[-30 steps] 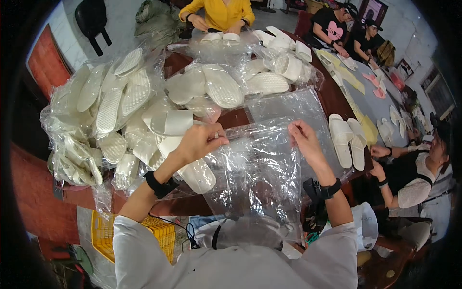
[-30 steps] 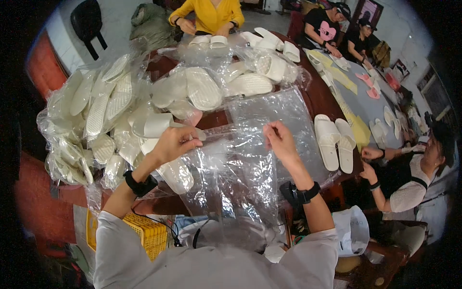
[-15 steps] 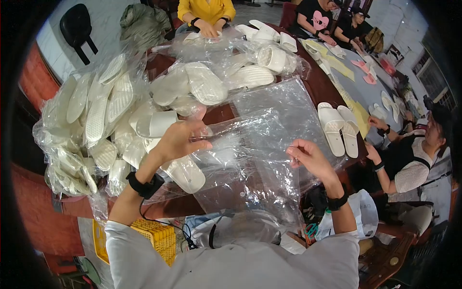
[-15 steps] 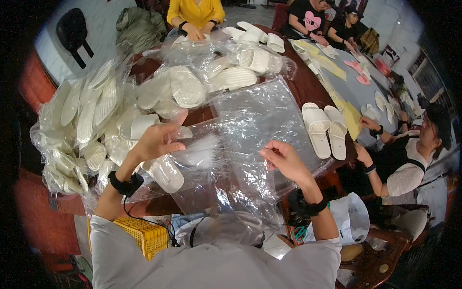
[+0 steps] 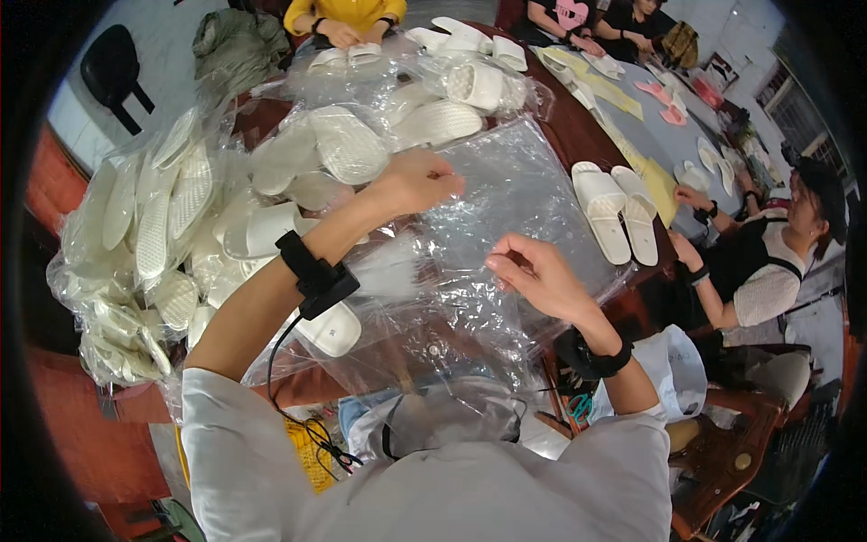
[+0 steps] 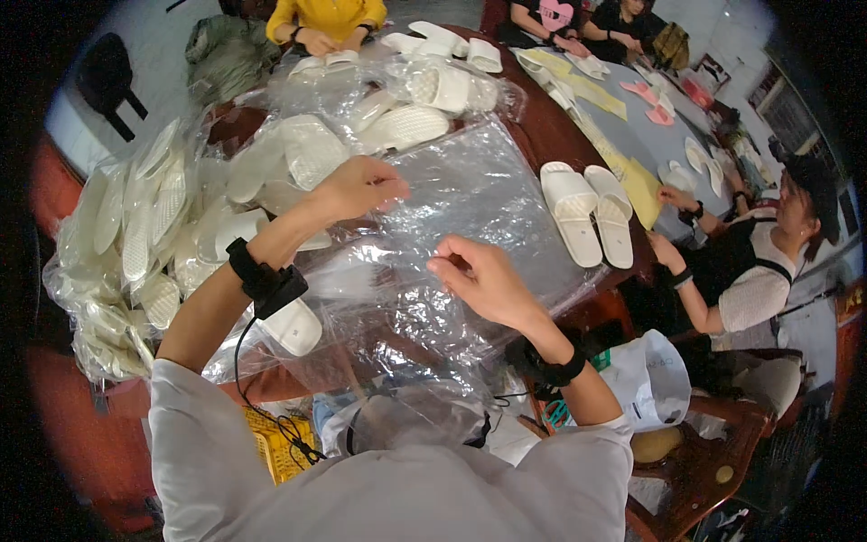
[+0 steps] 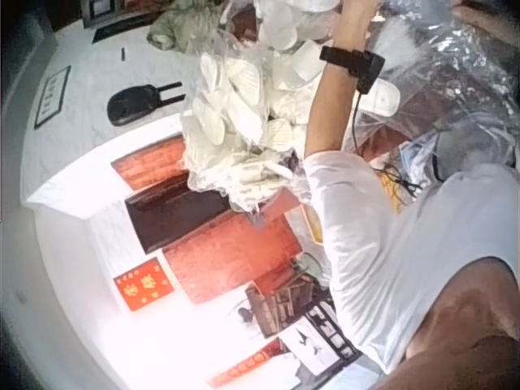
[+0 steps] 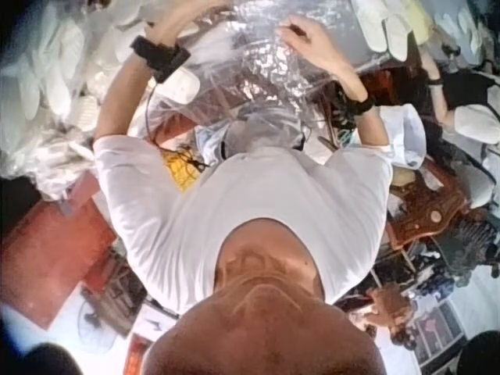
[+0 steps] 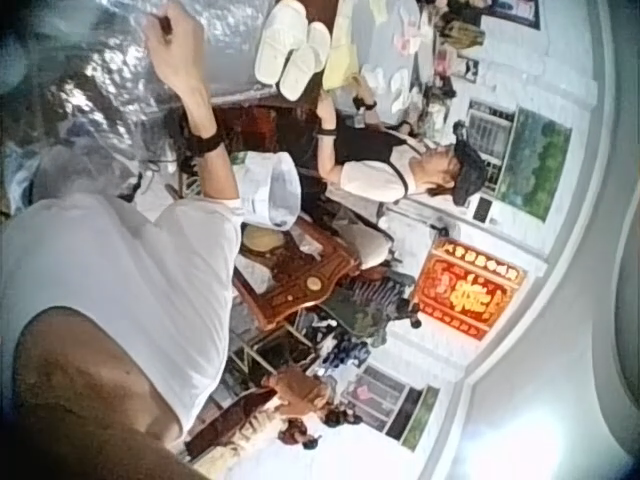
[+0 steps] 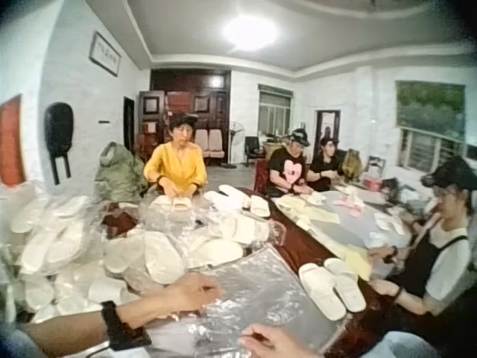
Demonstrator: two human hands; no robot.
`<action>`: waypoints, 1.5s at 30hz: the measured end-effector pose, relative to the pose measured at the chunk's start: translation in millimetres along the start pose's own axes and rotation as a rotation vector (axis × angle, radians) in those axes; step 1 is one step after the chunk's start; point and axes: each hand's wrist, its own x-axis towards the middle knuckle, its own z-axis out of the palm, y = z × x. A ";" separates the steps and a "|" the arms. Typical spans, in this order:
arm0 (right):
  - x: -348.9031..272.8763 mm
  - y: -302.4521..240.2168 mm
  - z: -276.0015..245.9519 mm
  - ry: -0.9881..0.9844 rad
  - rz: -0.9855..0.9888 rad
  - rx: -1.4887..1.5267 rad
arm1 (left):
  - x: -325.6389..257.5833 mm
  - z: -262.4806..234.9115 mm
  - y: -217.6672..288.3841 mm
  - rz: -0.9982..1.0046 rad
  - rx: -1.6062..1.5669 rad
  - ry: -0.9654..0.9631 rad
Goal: Inspecting white sandals, pairing them, and stringing them together for packaging.
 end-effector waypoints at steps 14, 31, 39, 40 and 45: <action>-89.7 52.4 -43.0 -0.257 0.272 0.162 | -1.2 -16.6 -25.7 -0.148 -0.549 0.245; -138.4 58.8 -64.8 0.361 0.332 0.348 | -4.5 -13.8 -13.7 0.114 -0.373 0.471; -136.3 99.0 -106.0 0.661 0.262 0.625 | -94.6 -10.5 -1.0 0.110 -0.094 0.345; -136.3 110.0 -112.6 0.662 0.259 0.621 | -102.5 -7.5 -7.3 0.073 0.053 0.280; -122.1 125.3 -121.9 0.634 0.395 0.557 | -101.6 34.0 -52.2 -0.202 -0.030 0.052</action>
